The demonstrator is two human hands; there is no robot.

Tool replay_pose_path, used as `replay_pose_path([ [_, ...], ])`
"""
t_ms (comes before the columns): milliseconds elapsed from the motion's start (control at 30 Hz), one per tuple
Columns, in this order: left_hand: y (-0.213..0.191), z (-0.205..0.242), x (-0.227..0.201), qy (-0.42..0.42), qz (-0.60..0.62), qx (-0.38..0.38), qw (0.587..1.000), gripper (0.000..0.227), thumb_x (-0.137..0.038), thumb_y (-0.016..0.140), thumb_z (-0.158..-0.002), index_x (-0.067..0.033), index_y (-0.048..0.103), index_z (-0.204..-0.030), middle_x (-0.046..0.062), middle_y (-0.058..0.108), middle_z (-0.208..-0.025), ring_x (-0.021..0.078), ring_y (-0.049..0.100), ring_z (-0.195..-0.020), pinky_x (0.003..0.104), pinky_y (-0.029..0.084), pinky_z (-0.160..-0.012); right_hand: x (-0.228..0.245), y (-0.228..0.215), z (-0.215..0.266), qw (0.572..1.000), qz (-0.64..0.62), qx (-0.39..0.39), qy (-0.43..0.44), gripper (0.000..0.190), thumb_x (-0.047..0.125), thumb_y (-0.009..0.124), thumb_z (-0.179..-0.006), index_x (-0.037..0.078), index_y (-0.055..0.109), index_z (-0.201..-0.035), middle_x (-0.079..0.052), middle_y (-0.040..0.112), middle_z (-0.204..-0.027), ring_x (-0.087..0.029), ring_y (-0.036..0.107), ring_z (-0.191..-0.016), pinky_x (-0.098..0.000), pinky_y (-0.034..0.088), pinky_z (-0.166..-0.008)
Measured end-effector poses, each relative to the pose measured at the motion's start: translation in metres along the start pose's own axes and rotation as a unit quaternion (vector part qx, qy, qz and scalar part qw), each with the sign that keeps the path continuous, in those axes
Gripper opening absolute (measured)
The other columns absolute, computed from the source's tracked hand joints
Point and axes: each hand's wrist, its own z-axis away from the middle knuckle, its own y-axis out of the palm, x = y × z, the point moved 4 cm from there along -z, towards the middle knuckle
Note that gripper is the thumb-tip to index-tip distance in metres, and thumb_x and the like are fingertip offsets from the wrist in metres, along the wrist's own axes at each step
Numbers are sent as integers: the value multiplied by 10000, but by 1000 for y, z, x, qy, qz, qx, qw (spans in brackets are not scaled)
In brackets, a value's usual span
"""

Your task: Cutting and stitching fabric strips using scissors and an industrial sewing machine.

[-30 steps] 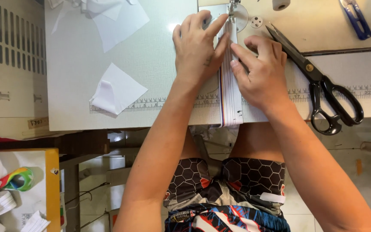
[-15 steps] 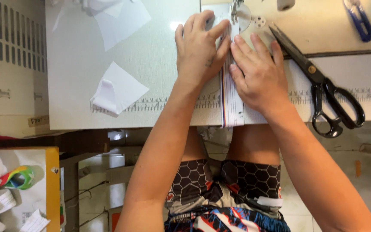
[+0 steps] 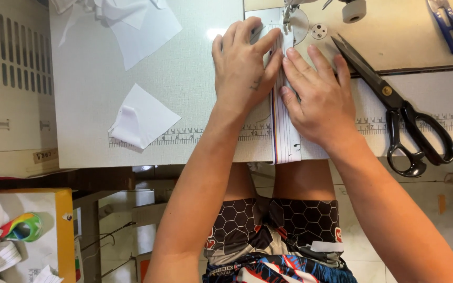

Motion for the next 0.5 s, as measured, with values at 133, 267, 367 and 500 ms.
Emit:
replay_pose_path([
  [133,1,1,0,-14,3,3,1000,322,-424,807,-982,-342,835,-1293,31,644,-1402,321,592,-1360,590,411,-1167,1,-1,1,1000,4,-16,-4,545,328,647,-1184,77,722,-1663,-68,646,-1758,-382,500,-1644,-689,250,-1302],
  [267,1,0,1,-16,3,12,1000,332,-445,775,-989,-347,830,-1301,23,642,-1418,311,580,-1378,577,400,-1162,0,1,3,999,12,-34,-11,526,321,676,-1165,82,772,-1624,-65,698,-1720,-377,528,-1633,-654,255,-1309],
  [367,1,1,0,-16,3,13,1000,338,-454,776,-988,-352,829,-1306,25,645,-1427,318,579,-1389,584,396,-1171,0,0,3,999,18,-42,-14,517,320,694,-1160,85,787,-1611,-62,713,-1708,-369,542,-1625,-646,265,-1307],
  [500,-1,0,0,-13,4,8,1000,335,-451,775,-989,-348,824,-1304,25,643,-1420,318,583,-1378,578,397,-1170,1,-1,3,999,22,-42,-12,520,328,683,-1154,85,789,-1601,-54,710,-1710,-369,540,-1626,-648,274,-1304],
])
